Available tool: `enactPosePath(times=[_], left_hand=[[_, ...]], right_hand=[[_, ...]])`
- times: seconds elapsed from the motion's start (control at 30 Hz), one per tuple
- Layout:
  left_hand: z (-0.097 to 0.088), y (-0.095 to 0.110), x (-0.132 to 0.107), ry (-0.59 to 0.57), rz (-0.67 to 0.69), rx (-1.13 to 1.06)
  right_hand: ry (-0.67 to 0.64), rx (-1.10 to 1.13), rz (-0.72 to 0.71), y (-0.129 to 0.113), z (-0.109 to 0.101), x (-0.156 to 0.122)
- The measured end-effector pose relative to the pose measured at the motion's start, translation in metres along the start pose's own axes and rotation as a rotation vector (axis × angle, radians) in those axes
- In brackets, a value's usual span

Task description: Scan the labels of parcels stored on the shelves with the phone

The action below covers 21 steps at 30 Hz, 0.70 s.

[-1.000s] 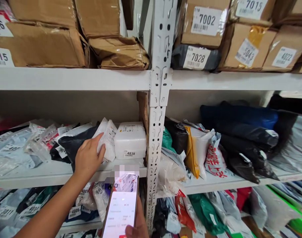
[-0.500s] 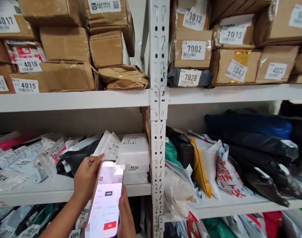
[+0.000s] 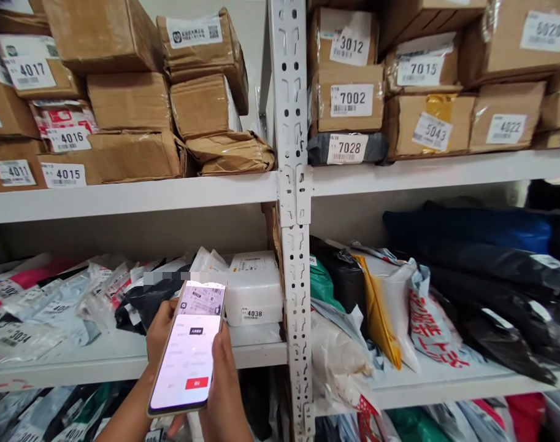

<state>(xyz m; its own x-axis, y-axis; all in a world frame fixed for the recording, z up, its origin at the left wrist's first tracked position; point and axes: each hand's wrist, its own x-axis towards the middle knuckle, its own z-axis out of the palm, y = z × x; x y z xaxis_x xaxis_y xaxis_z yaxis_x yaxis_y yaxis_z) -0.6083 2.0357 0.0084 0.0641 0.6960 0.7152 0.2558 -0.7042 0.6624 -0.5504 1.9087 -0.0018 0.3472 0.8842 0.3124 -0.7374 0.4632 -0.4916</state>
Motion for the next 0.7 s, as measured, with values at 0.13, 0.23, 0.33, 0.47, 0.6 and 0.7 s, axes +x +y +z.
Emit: enactPosePath(times=[0.13, 0.23, 0.33, 0.47, 0.6, 0.7], left_hand=[[-0.0010, 0.0036, -0.0004, 0.007, -0.071, -0.028], [-0.0015, 0.0028, -0.0010, -0.005, -0.048, -0.055], [-0.0009, -0.0018, -0.0012, -0.004, -0.058, -0.055], [0.0004, -0.0059, -0.0007, -0.007, -0.067, -0.034], [0.0002, -0.0028, -0.0004, 0.008, -0.038, -0.025], [-0.0015, 0.0016, -0.0005, 0.005, -0.023, -0.014]], right_hand=[[-0.006, -0.023, 0.005, -0.0022, 0.0004, -0.0007], [-0.019, -0.044, 0.017, -0.0032, -0.0014, -0.0011], [-0.014, -0.072, -0.003, -0.0037, -0.0025, -0.0016], [-0.010, -0.104, -0.043, -0.0029, -0.0015, -0.0014], [-0.010, -0.112, -0.044, -0.0025, -0.0003, -0.0005], [-0.037, -0.079, 0.002, -0.0046, -0.0008, -0.0019]])
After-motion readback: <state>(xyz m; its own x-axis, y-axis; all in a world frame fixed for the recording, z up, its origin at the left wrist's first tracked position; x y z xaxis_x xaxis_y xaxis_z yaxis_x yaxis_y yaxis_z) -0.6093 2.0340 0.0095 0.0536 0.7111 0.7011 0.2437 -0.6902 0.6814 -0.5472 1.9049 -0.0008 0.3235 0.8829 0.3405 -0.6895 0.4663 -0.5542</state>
